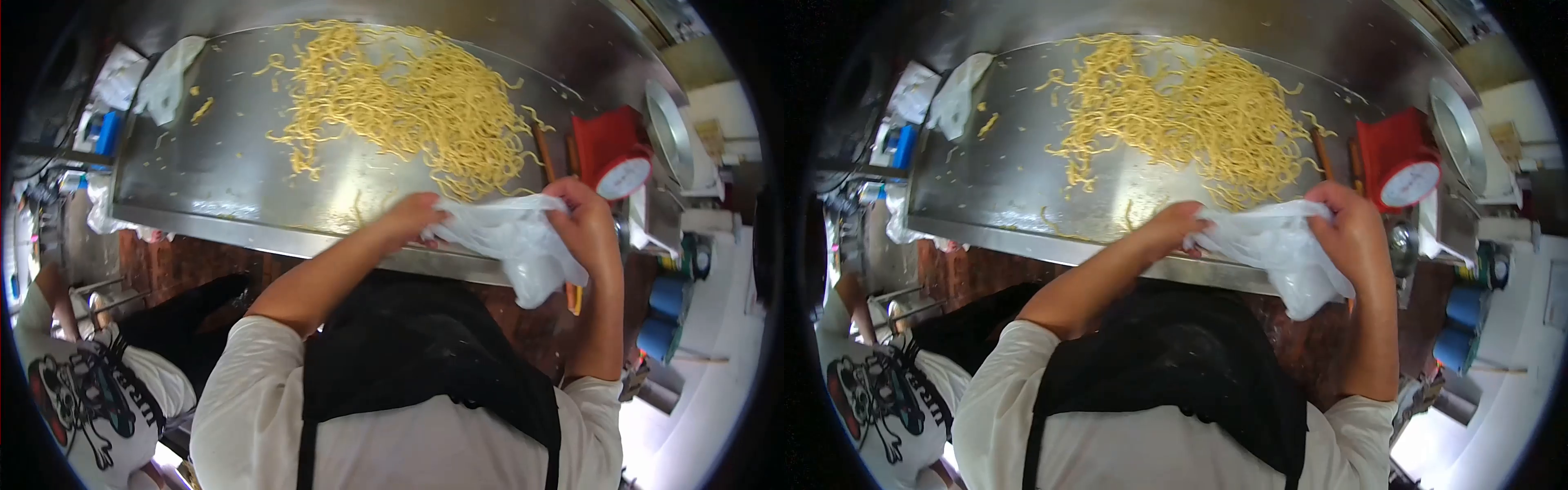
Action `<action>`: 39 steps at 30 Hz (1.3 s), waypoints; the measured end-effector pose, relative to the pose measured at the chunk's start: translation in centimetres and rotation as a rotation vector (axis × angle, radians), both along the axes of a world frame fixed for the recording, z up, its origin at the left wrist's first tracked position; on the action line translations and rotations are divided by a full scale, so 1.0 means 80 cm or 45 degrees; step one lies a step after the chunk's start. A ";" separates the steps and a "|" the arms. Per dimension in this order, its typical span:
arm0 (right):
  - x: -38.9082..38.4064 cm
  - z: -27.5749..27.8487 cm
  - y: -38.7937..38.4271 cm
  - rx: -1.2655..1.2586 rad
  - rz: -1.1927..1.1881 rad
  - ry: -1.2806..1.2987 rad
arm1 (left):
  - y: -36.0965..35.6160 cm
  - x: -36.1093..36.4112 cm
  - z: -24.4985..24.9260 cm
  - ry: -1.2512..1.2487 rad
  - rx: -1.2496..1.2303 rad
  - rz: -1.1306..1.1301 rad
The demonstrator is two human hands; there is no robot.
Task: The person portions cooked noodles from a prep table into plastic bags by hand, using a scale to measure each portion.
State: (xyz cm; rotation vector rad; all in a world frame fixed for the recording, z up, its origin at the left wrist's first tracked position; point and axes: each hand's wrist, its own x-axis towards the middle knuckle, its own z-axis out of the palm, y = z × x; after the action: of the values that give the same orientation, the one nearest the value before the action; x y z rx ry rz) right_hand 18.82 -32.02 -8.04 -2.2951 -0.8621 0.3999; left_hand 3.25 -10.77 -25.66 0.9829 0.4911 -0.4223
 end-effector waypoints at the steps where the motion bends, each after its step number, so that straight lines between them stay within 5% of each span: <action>1: 0.007 -0.001 -0.016 -0.241 0.127 -0.134 | 0.002 -0.001 0.001 0.019 -0.291 0.286; 3: 0.016 -0.005 -0.045 -0.617 0.217 -0.192 | 0.016 0.010 -0.005 -0.037 -0.598 0.539; 8: 0.043 0.027 -0.054 -0.554 0.089 0.167 | -0.005 0.060 -0.040 -0.002 -0.573 0.631; 10: 0.049 0.044 -0.025 0.291 -0.224 0.456 | -0.041 0.073 -0.052 0.096 -0.294 0.361; 12: 0.101 0.050 -0.011 0.188 -0.332 0.409 | -0.090 0.065 -0.036 0.085 0.023 -0.099; 16: 0.177 -0.043 -0.006 -1.319 -0.079 -0.773 | -0.153 0.045 -0.016 0.023 -0.286 -0.262; 18: 0.146 -0.096 -0.009 -1.222 0.310 -0.768 | -0.154 0.048 -0.027 0.044 -0.480 -0.274; 20: 0.087 -0.144 -0.009 -0.997 0.410 -0.517 | -0.149 0.050 -0.052 0.398 -0.909 -0.039; 21: 0.061 -0.166 -0.010 -0.887 0.423 -0.458 | -0.133 0.050 -0.017 0.519 -0.970 0.062; 24: 0.049 -0.211 -0.025 -0.740 0.472 -0.361 | -0.154 0.037 -0.093 0.410 -0.930 -0.008; 26: 0.072 -0.217 -0.044 -0.722 0.497 -0.287 | -0.150 0.035 -0.081 0.468 -0.876 -0.019; 28: 0.123 -0.206 -0.065 -0.913 0.451 0.457 | -0.144 0.043 -0.059 0.574 -0.940 0.096; 30: 0.161 -0.143 -0.043 -1.208 0.607 0.695 | -0.143 0.050 -0.066 0.556 -0.934 0.042; 35: 0.210 -0.033 0.001 -0.877 0.364 0.726 | -0.167 0.066 -0.079 0.509 -0.920 -0.097; 39: 0.170 -0.067 0.026 -0.346 0.190 0.079 | -0.172 0.076 -0.084 0.574 -0.969 -0.046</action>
State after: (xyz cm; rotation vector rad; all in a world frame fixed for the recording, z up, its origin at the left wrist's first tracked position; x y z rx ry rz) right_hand 32.40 -29.91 -13.42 -2.4556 -1.0034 0.6877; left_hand 9.32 -24.57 -32.40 0.1529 0.6474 -0.7972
